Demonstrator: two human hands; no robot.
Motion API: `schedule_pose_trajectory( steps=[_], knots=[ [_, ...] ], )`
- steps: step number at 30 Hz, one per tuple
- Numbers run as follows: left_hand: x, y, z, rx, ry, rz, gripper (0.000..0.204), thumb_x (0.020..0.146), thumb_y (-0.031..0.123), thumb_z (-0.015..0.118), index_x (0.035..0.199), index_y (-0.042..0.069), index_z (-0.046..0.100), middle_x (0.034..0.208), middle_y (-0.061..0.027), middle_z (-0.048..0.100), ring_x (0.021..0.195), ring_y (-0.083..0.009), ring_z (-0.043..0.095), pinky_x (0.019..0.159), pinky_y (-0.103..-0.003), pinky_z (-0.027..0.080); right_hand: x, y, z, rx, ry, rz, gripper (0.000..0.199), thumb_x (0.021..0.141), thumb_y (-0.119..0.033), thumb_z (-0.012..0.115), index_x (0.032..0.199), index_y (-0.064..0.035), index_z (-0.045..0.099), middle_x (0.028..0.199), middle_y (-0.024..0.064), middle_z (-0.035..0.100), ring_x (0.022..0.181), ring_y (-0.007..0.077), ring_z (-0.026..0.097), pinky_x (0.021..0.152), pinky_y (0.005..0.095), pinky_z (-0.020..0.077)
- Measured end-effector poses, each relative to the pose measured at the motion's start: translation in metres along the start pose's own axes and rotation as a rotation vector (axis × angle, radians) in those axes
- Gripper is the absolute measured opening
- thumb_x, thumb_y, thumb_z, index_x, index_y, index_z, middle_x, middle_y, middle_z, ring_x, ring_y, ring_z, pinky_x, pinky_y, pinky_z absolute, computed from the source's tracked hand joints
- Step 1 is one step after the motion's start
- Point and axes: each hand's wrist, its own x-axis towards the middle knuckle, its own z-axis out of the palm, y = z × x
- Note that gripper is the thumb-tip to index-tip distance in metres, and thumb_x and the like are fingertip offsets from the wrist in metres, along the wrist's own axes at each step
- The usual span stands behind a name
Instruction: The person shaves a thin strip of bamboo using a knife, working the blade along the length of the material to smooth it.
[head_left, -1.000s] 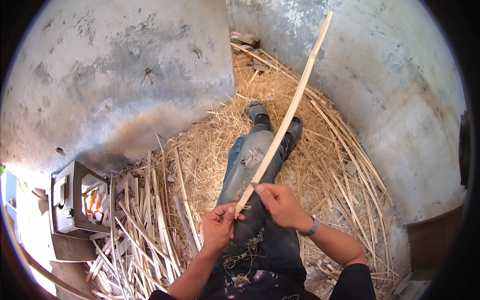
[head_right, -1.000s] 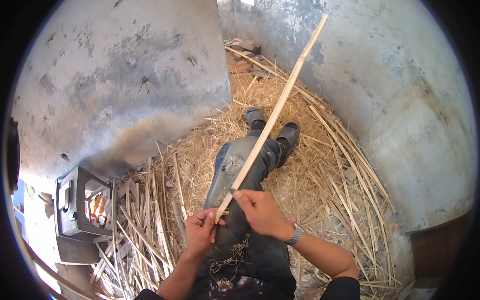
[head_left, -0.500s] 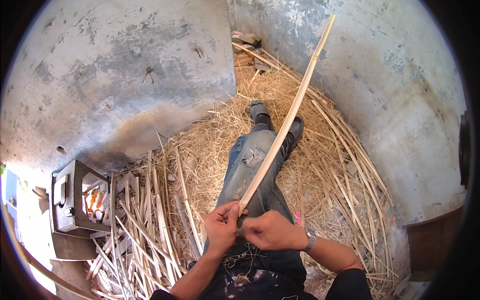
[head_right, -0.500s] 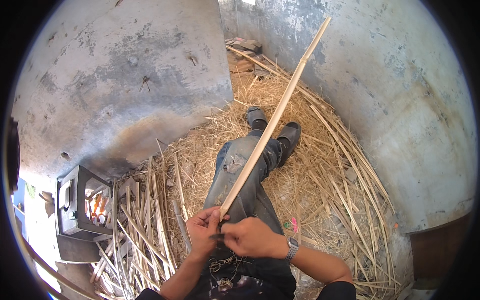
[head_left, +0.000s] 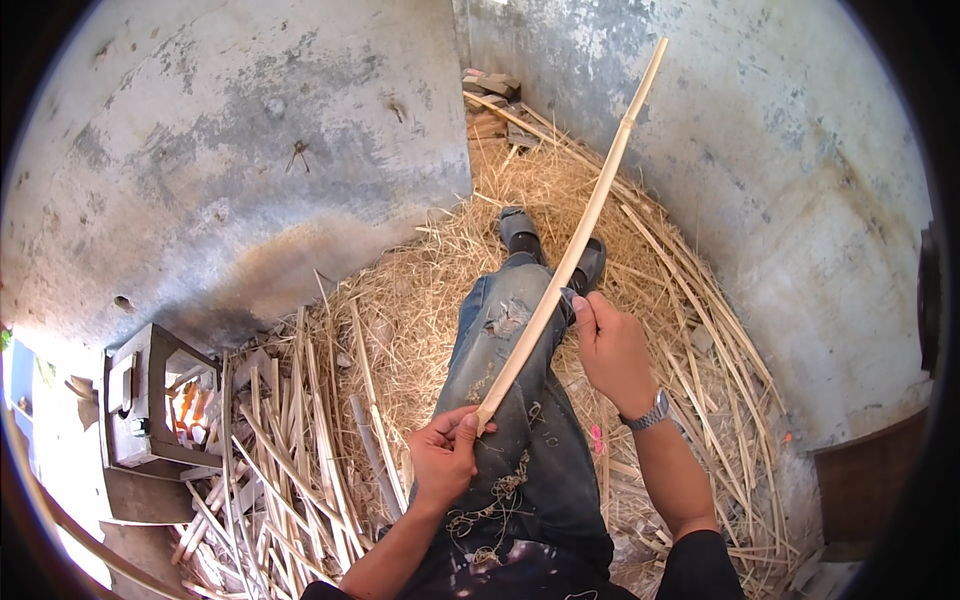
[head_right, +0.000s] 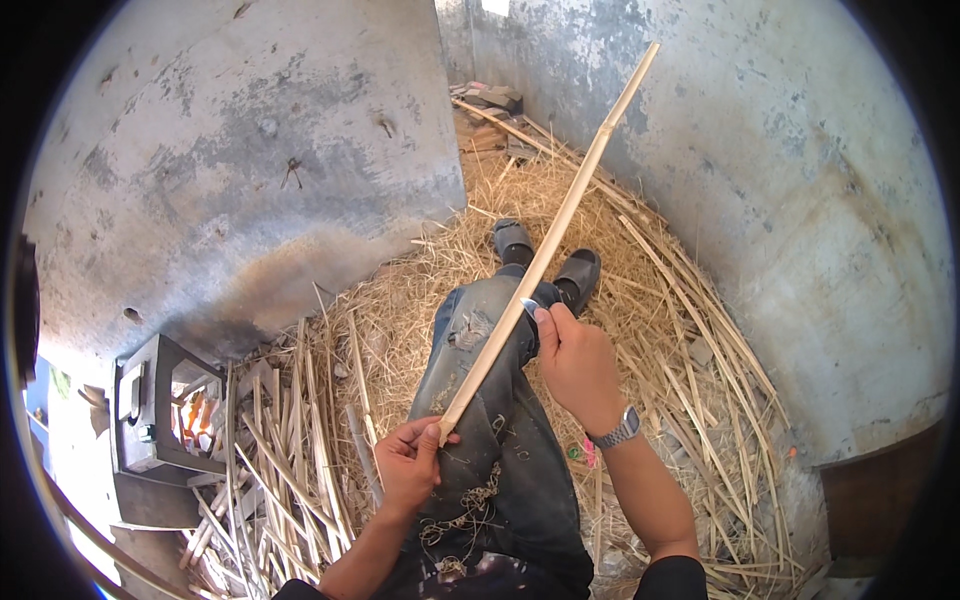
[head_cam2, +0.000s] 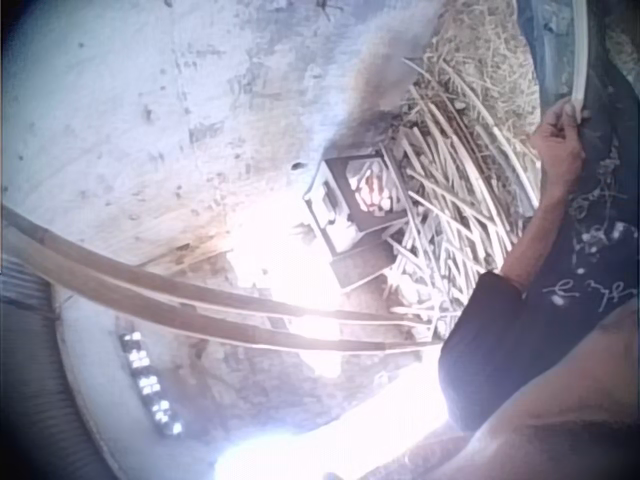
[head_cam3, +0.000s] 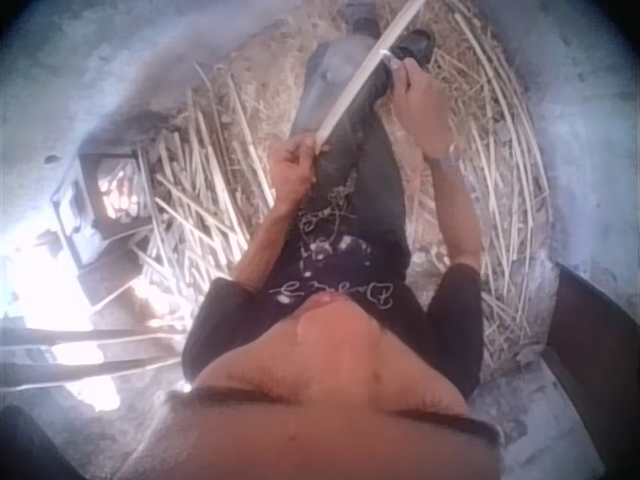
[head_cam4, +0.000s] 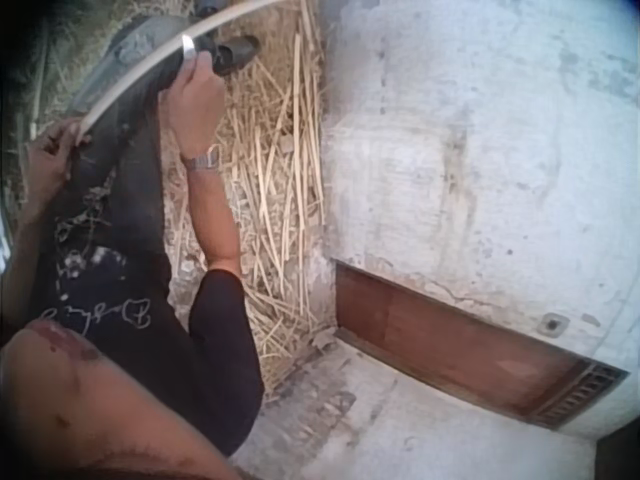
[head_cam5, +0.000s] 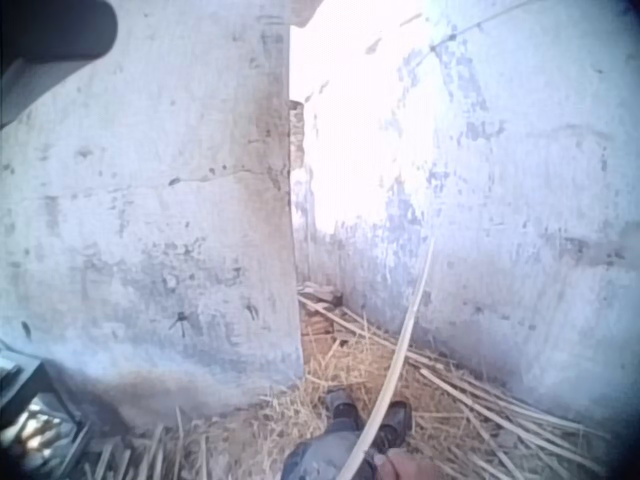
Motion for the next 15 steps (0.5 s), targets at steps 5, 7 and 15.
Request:
schedule_pose_trajectory(
  steps=[5,7,15],
  knots=[
    [-0.003,-0.003,0.003,0.003,0.058,0.033,0.031,0.108,0.019,0.067,0.122,-0.008,0.07,0.094,-0.0142,0.08,0.046,-0.0026,0.051,0.043,-0.018,0.04,-0.038,-0.02,0.033,-0.09,-0.074,-0.119,0.034,0.109,-0.029,0.056,0.084,-0.0061,0.055,0.06,0.0197,0.059,0.054,0.0432,0.062,0.049,0.0526,0.0457],
    [-0.001,-0.004,0.005,-0.003,0.064,0.024,0.031,0.108,0.019,0.066,0.122,-0.008,0.07,0.094,-0.0142,0.08,0.046,-0.0026,0.051,0.043,-0.018,0.04,-0.065,-0.03,0.038,-0.081,-0.146,-0.14,0.034,0.109,-0.027,0.058,0.082,-0.0057,0.054,0.062,0.0199,0.059,0.053,0.0425,0.062,0.048,0.0524,0.0451],
    [0.001,0.001,0.004,-0.008,0.04,0.006,0.032,0.109,0.021,0.065,0.122,-0.008,0.071,0.094,-0.0145,0.08,0.044,-0.0027,0.049,0.042,-0.019,0.038,-0.069,-0.026,0.043,-0.005,-0.134,-0.168,0.032,0.108,-0.027,0.06,0.083,-0.0064,0.054,0.062,0.0185,0.061,0.054,0.0404,0.063,0.047,0.0499,0.0477]
  ],
)
